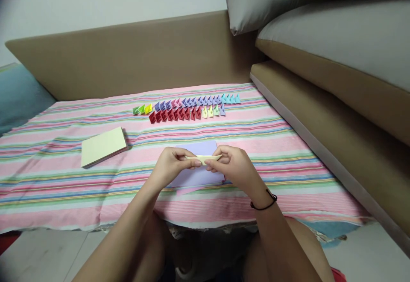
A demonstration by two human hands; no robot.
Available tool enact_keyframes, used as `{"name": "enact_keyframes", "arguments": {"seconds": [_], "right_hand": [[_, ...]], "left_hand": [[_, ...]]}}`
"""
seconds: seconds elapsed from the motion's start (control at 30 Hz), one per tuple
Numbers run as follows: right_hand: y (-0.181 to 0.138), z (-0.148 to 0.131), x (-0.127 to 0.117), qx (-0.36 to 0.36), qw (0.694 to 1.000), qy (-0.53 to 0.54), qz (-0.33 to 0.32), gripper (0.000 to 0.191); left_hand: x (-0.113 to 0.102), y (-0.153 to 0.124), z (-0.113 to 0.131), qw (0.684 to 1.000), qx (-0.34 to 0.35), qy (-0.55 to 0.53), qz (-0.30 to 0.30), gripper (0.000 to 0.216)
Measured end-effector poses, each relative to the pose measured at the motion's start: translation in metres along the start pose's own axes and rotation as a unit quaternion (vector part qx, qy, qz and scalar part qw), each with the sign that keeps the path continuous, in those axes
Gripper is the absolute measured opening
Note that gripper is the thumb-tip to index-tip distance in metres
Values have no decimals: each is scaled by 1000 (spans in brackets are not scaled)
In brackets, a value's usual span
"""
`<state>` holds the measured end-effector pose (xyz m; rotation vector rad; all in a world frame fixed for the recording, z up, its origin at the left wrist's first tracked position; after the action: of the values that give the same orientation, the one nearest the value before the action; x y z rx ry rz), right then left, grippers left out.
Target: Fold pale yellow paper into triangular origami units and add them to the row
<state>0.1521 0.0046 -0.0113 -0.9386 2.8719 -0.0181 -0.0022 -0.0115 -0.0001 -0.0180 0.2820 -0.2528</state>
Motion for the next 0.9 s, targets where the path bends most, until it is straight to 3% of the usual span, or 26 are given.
{"name": "enact_keyframes", "arguments": {"seconds": [0.17,0.33,0.63,0.9], "right_hand": [[2,3,-1,31,999,43,-6,30],[3,3,-2,10,997,70,15,31],[-7,-21,1,-127,990,19,50,18],[-6,-15,-2,-102,994,32,39,21]], "left_hand": [[4,1,0,997,-6,-83,-8,26],[7,0,0,992,0,-127,15,55],[2,-5,14,995,57,-46,61,33],[2,-4,13,996,45,-76,20,37]]}}
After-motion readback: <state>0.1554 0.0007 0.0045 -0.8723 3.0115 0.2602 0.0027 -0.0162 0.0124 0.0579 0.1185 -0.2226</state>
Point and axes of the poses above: each hand's wrist, its own y-axis towards the middle knuckle, its own x-axis out of the palm, z = x × y, the point moved 7 cm from there along y, towards the middle knuckle, and after that the axes turned 11 degrees about -z, right-handed, at the moved point
